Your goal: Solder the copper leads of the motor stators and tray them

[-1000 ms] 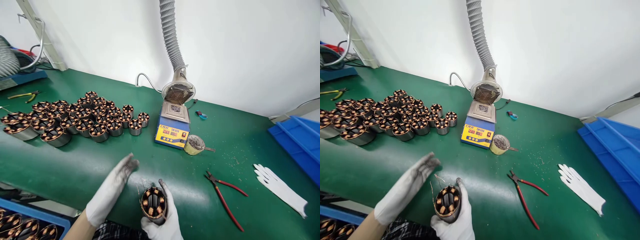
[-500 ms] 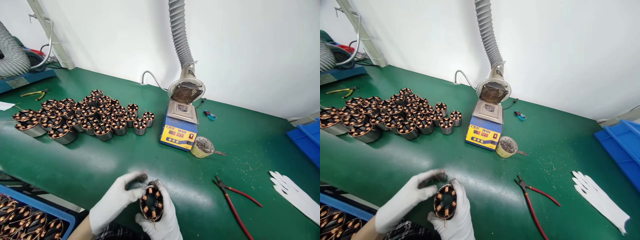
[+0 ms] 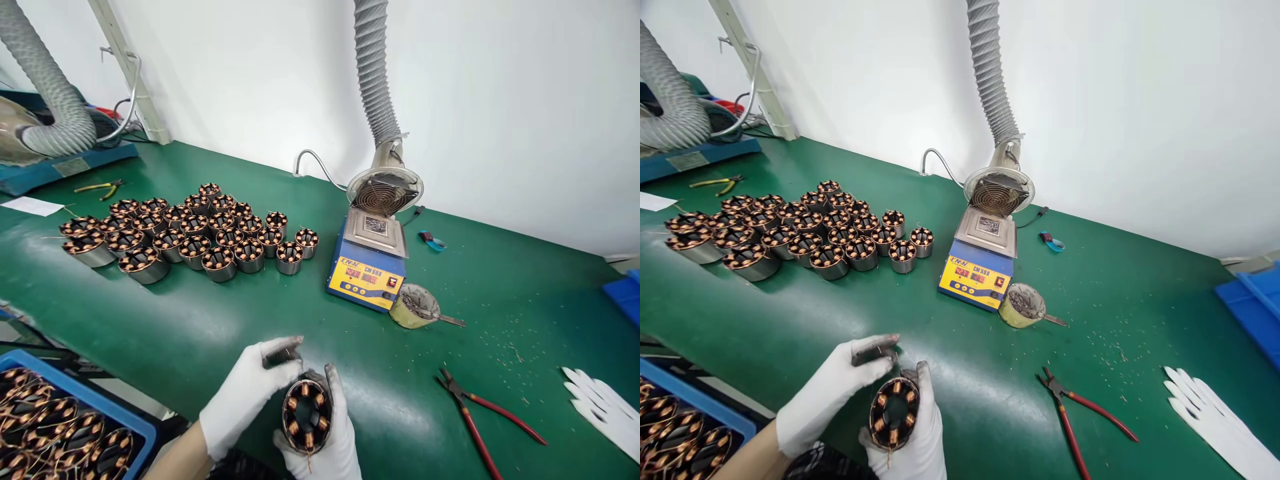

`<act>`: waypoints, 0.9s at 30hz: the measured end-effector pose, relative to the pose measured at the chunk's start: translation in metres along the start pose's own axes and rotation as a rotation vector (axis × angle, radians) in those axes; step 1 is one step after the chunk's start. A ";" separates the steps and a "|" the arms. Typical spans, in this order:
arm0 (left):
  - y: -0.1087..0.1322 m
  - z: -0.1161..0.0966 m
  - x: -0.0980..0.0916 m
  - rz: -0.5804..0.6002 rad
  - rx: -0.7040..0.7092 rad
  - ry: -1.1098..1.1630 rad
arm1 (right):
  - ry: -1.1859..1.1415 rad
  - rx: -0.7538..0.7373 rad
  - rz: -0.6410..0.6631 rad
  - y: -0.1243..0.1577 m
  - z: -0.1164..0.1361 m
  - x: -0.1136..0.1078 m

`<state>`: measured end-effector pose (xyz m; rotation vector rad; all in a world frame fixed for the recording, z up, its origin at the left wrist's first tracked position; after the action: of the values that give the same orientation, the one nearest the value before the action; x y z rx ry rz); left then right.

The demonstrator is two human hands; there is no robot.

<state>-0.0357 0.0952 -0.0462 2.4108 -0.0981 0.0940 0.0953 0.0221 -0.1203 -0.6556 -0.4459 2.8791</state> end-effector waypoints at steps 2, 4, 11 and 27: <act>0.000 0.010 0.010 0.081 -0.051 0.055 | -0.019 -0.007 -0.010 -0.002 0.004 -0.001; -0.001 0.014 0.018 0.132 -0.052 0.051 | -0.044 -0.018 -0.009 -0.005 0.009 -0.002; -0.005 0.006 0.012 -0.035 0.054 -0.017 | -0.064 0.024 0.014 -0.005 0.007 -0.003; -0.004 -0.001 0.001 0.040 0.007 0.116 | -0.034 -0.013 0.007 -0.001 -0.001 -0.001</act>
<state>-0.0340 0.0990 -0.0476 2.4054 -0.0932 0.2522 0.0970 0.0226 -0.1202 -0.6117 -0.4681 2.9002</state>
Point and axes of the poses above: each hand's wrist, its own y-axis away from the middle knuckle, its own x-axis out of the palm, z = x × y, the point moved 6 cm from there along -y, towards the middle knuckle, and after that the axes turned 11 degrees about -x, right-handed, at the moved point
